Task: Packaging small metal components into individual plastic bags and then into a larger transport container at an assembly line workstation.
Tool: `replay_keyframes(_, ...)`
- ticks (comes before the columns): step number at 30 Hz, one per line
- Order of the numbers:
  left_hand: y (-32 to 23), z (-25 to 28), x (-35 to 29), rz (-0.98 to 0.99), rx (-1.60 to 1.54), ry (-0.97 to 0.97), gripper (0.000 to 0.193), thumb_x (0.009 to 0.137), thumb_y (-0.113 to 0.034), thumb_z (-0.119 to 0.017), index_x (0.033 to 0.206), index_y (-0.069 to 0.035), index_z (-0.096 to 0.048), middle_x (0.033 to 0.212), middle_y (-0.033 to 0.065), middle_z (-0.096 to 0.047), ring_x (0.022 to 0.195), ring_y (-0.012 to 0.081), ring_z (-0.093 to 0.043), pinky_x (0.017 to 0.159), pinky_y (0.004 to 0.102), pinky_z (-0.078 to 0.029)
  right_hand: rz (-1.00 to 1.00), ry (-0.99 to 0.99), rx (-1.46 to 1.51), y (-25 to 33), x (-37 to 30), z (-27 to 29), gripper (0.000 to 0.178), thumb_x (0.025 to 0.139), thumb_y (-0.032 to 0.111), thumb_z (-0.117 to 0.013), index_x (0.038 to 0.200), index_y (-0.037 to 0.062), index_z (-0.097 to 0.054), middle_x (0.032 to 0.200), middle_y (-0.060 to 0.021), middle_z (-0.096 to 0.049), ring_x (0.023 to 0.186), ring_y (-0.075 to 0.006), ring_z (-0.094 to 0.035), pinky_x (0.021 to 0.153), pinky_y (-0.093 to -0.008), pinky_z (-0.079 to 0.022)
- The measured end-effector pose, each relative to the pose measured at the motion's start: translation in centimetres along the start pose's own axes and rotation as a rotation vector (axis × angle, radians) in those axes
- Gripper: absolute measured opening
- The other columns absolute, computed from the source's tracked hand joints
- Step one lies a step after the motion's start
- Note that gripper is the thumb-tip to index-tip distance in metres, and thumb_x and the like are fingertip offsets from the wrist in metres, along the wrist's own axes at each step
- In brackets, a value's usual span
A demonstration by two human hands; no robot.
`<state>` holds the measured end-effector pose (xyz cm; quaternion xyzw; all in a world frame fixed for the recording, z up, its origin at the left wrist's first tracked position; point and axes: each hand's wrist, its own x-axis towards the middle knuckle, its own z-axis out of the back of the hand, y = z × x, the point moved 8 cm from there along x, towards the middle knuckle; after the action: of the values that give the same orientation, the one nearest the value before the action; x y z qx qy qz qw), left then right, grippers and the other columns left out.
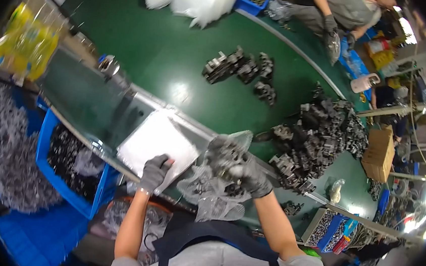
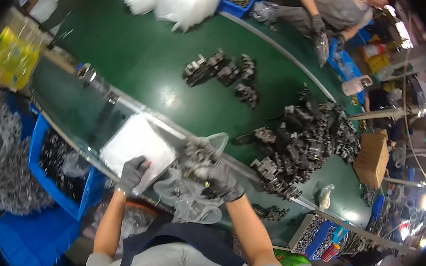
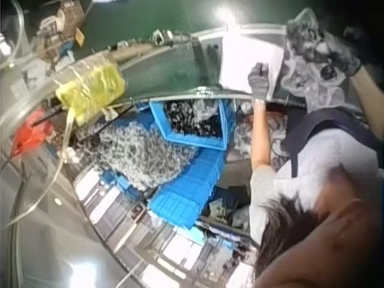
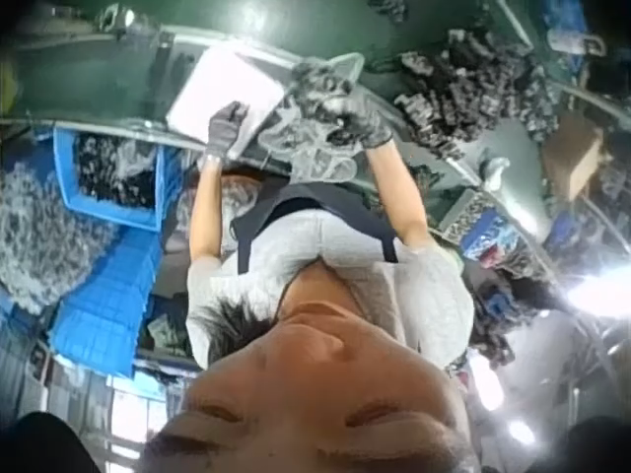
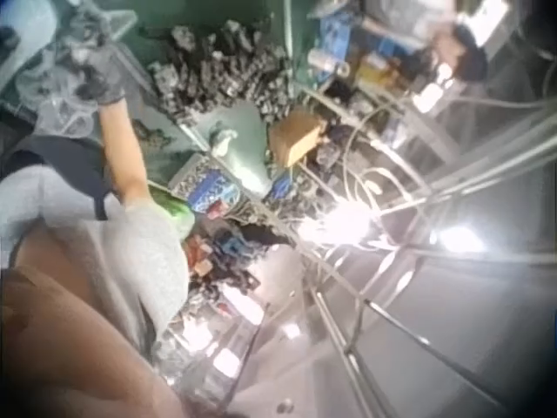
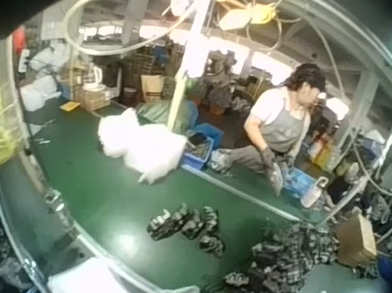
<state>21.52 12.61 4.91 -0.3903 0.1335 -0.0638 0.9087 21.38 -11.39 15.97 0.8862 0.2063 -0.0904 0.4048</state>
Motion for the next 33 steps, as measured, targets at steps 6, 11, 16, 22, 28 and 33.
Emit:
replay_keyframes(6, -3.3, 5.5, -1.2, 0.006, -0.414, -0.127, 0.019, 0.086, -0.013, -0.068, 0.100, 0.000, -0.067, 0.081, 0.0123, -0.068, 0.072, 0.0253, -0.064, 0.070, 0.0328, -0.050, -0.284, 0.306, 0.072, -11.9, 0.7, -4.8, 0.068, 0.073, 0.003, -0.070, 0.136, 0.0016, -0.045, 0.125, -0.0110, -0.058, 0.113, -0.0193, -0.058, 0.094, -0.0318, -0.050)
replay_keyframes(11, -6.9, 10.1, -5.1, -0.225, -0.208, -0.426, 0.015, 0.086, -0.012, -0.069, 0.097, -0.001, -0.069, 0.080, 0.0075, -0.068, 0.072, 0.0122, -0.062, 0.063, 0.0290, -0.047, -0.384, 0.426, 0.136, -11.8, 0.0, -7.8, 0.067, 0.075, 0.012, -0.072, 0.136, 0.0016, -0.046, 0.115, -0.0096, -0.062, 0.099, -0.0160, -0.061, 0.084, -0.0295, -0.052)
replay_keyframes(16, -9.8, 10.1, -8.9, -0.188, -0.467, -0.458, 0.012, 0.084, -0.010, -0.070, 0.095, -0.005, -0.070, 0.076, 0.0078, -0.067, 0.067, 0.0163, -0.062, 0.062, 0.0302, -0.047, -0.387, 0.564, 0.174, -9.2, -1.6, -9.1, 0.050, 0.080, 0.023, -0.074, 0.121, 0.0017, -0.056, 0.102, -0.0073, -0.064, 0.086, -0.0127, -0.060, 0.074, -0.0284, -0.052)
replay_keyframes(22, -16.9, 5.8, -11.6, -0.513, -0.058, -0.484, 0.012, 0.082, -0.008, -0.070, 0.094, -0.010, -0.071, 0.072, 0.0089, -0.065, 0.062, 0.0252, -0.061, 0.060, 0.0334, -0.047, -0.347, -0.196, 0.517, -15.2, -2.8, -0.9, 0.030, 0.085, 0.027, -0.071, 0.103, 0.0039, -0.062, 0.090, -0.0059, -0.065, 0.078, -0.0139, -0.062, 0.067, -0.0284, -0.054)
replay_keyframes(28, -20.8, -0.8, -11.1, -0.782, -0.128, -0.192, 0.014, 0.082, -0.006, -0.070, 0.095, -0.011, -0.071, 0.073, 0.0095, -0.065, 0.062, 0.0267, -0.060, 0.058, 0.0349, -0.046, -0.240, -0.217, 0.133, -6.2, -10.1, 5.5, 0.029, 0.086, 0.020, -0.067, 0.109, 0.0037, -0.062, 0.094, -0.0082, -0.068, 0.074, -0.0181, -0.065, 0.065, -0.0302, -0.057)
replay_keyframes(33, -24.6, -4.9, -10.6, -0.760, -0.452, -0.173, 0.011, 0.084, -0.007, -0.069, 0.094, -0.007, -0.070, 0.076, 0.0094, -0.066, 0.066, 0.0238, -0.061, 0.063, 0.0338, -0.048, -0.108, -0.479, 0.600, -6.1, -13.1, 7.8, 0.017, 0.090, 0.024, -0.066, 0.090, 0.0067, -0.064, 0.069, -0.0030, -0.063, 0.058, -0.0152, -0.057, 0.053, -0.0273, -0.050)
